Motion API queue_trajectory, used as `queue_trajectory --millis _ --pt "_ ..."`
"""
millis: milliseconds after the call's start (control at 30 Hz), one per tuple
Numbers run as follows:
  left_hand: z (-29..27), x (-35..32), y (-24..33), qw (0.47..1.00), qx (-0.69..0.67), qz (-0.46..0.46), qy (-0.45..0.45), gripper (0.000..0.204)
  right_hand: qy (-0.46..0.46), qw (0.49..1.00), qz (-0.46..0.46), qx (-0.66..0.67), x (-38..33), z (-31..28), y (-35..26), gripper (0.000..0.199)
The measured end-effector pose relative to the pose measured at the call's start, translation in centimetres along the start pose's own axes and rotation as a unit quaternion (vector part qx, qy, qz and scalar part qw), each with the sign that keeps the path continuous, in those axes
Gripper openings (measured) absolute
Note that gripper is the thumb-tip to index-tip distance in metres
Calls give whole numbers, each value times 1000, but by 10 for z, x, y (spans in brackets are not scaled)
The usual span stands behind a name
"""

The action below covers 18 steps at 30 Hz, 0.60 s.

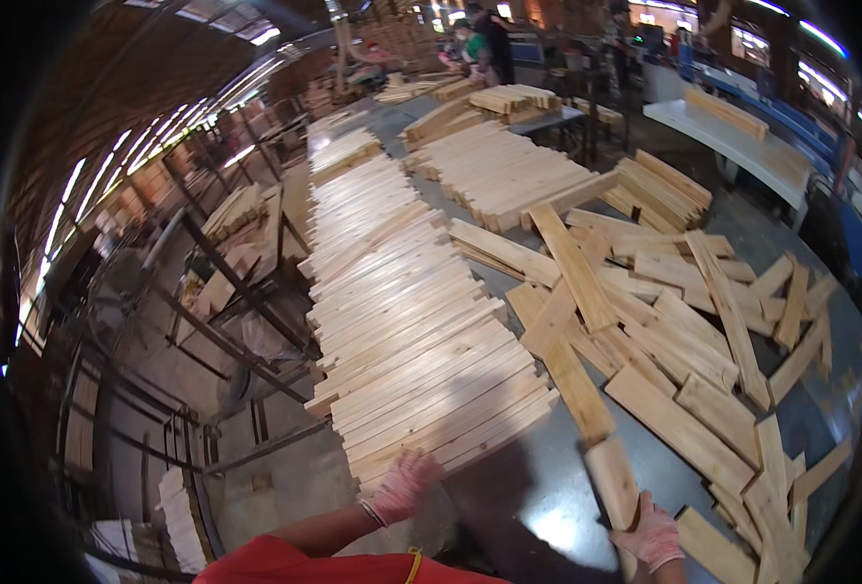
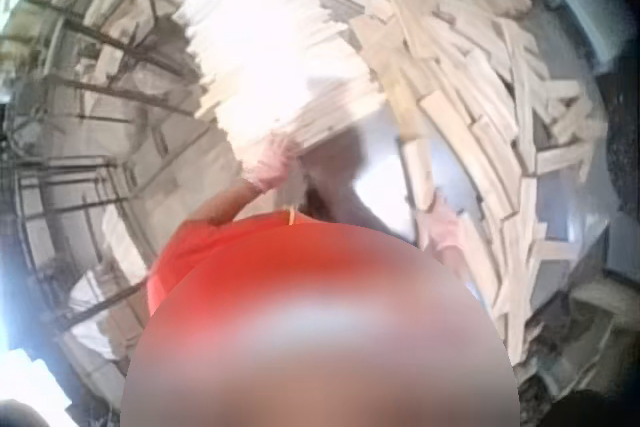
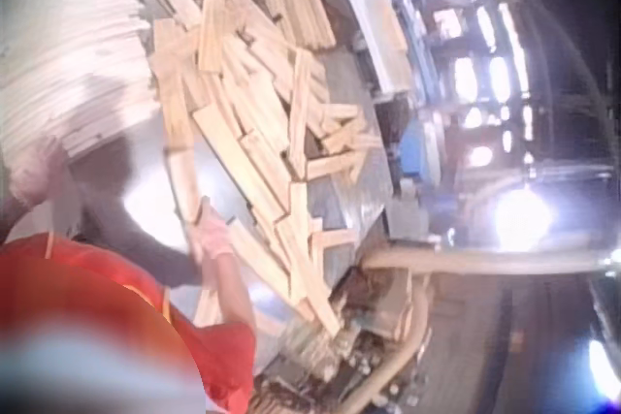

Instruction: The person repeatedly picks up individual wooden planks from a pile on a metal table and stacks them neatly on the left side. The hands handle the planks one at a time, aligning them into a growing stack throughout the clip.

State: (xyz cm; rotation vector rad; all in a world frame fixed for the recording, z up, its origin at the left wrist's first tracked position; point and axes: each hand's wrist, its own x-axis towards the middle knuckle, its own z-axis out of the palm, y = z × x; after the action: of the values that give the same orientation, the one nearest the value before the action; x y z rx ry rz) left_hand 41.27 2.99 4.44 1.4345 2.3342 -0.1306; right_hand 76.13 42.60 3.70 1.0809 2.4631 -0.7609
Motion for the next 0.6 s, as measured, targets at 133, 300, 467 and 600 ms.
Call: queue_trajectory --millis 133,300,467,600 --pt "4 30 109 972 -201 77 89 91 66 831 -1 552 25 -3 -101 114" --pt "-44 79 169 877 -475 -69 -11 80 -15 780 -230 581 62 5 -115 119" --pt "11 45 93 960 -229 -14 161 56 222 966 -20 -133 121 -80 24 109" --pt "-14 24 64 972 57 -34 225 42 218 945 -88 -226 129 -76 55 78"
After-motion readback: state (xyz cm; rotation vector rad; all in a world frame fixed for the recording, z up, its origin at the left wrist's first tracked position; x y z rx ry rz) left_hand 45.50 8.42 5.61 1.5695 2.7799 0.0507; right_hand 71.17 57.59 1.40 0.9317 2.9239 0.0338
